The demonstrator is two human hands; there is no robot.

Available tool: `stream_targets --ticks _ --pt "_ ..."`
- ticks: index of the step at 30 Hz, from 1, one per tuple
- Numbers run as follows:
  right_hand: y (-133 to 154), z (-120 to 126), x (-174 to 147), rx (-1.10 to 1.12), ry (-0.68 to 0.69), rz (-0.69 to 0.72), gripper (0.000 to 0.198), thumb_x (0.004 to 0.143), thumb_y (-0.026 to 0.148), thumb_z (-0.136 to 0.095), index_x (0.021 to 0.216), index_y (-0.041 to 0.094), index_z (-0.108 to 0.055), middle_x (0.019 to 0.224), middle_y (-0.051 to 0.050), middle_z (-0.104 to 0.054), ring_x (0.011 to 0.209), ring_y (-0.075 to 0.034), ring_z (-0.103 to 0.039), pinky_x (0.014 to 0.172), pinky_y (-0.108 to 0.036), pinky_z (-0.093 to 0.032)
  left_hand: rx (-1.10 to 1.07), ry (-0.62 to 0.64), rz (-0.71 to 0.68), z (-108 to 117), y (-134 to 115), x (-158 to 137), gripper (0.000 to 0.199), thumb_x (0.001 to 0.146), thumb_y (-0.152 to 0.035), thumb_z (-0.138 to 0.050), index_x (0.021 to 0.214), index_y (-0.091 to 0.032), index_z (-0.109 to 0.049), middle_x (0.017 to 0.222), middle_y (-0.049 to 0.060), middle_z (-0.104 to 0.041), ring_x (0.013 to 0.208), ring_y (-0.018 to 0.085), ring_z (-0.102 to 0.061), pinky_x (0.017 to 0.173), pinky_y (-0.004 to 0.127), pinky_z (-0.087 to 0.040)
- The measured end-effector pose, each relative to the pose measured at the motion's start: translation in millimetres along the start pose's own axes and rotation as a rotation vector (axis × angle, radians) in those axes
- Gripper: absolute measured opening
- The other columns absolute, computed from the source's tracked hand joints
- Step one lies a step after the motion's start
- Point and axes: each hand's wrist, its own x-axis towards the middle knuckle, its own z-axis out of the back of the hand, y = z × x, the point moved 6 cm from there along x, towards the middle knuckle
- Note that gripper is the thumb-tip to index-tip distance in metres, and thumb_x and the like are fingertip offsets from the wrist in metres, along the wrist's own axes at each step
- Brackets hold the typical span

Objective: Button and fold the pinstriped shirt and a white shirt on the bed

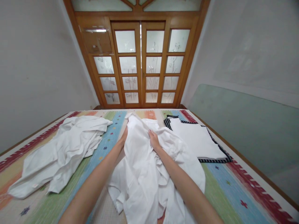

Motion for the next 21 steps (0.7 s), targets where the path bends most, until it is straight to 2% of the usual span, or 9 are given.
stream_targets --ticks 2,5,8,11,13,16,19,21 --pt "-1.6 -1.8 -1.2 0.012 0.026 -0.04 0.049 0.08 0.065 -0.047 0.077 0.019 -0.064 0.079 -0.005 -0.069 0.089 -0.023 -0.061 0.085 -0.033 -0.046 0.049 0.04 -0.011 -7.5 -9.0 4.8 0.052 0.077 -0.052 -0.06 0.116 -0.017 -0.062 0.122 0.012 -0.066 0.13 0.029 -0.048 0.114 0.041 -0.033" --pt "-3.5 -2.2 -1.6 -0.055 0.051 -0.071 0.051 0.08 0.067 -0.044 0.069 0.02 -0.059 0.072 -0.004 -0.065 0.081 -0.022 -0.06 0.079 -0.032 -0.047 0.127 0.119 -0.011 -24.6 -22.3 8.3 0.05 0.072 -0.048 -0.068 0.111 -0.016 -0.065 0.111 0.012 -0.071 0.121 0.031 -0.055 0.11 0.042 -0.039" --pt "-2.7 1.4 -1.0 -0.139 0.03 -0.062 0.052 0.082 0.068 -0.04 0.064 0.021 -0.054 0.068 -0.003 -0.062 0.076 -0.021 -0.057 0.073 -0.031 -0.046 0.185 0.143 -0.019 -37.9 -33.8 8.0 0.048 0.071 -0.045 -0.068 0.11 -0.016 -0.065 0.105 0.01 -0.072 0.114 0.03 -0.059 0.105 0.042 -0.044" --pt "-0.7 5.7 -1.8 -0.163 -0.011 -0.06 0.053 0.084 0.068 -0.036 0.064 0.021 -0.052 0.067 -0.003 -0.061 0.075 -0.02 -0.057 0.07 -0.03 -0.046 0.21 0.136 -0.044 -39.6 -42.4 7.7 0.044 0.073 -0.043 -0.064 0.108 -0.016 -0.065 0.104 0.009 -0.072 0.109 0.028 -0.061 0.099 0.04 -0.049" --pt "1.6 8.0 -3.0 -0.154 -0.034 -0.049 0.054 0.086 0.067 -0.033 0.066 0.021 -0.054 0.069 -0.004 -0.062 0.075 -0.02 -0.057 0.071 -0.03 -0.046 0.26 0.132 -0.089 -31.6 -48.8 10.3 0.039 0.075 -0.042 -0.06 0.103 -0.015 -0.067 0.103 0.008 -0.072 0.105 0.027 -0.063 0.095 0.038 -0.05" --pt "4.3 11.8 -4.3 -0.171 -0.08 -0.036 0.054 0.087 0.065 -0.031 0.067 0.021 -0.054 0.071 -0.005 -0.063 0.075 -0.02 -0.057 0.072 -0.03 -0.046 0.442 0.146 -0.162 -5.6 -59.9 20.8 0.037 0.073 -0.044 -0.059 0.095 -0.015 -0.068 0.101 0.008 -0.073 0.097 0.026 -0.065 0.089 0.037 -0.051" --pt "5.1 14.3 -4.0 -0.211 -0.115 -0.02 0.052 0.089 0.062 -0.03 0.07 0.021 -0.055 0.074 -0.006 -0.065 0.078 -0.021 -0.059 0.076 -0.03 -0.047 0.736 0.191 -0.222 30.8 -74.2 36.8 0.037 0.068 -0.045 -0.065 0.091 -0.016 -0.067 0.098 0.008 -0.073 0.091 0.026 -0.066 0.084 0.034 -0.051" --pt "4.8 13.7 -3.2 -0.238 -0.111 -0.008 0.05 0.091 0.057 -0.029 0.074 0.021 -0.058 0.078 -0.006 -0.067 0.081 -0.021 -0.06 0.078 -0.03 -0.047 1.013 0.303 -0.213 54.1 -81.1 46.9 0.029 0.066 -0.042 -0.069 0.084 -0.018 -0.067 0.092 0.008 -0.073 0.089 0.026 -0.066 0.082 0.032 -0.05"
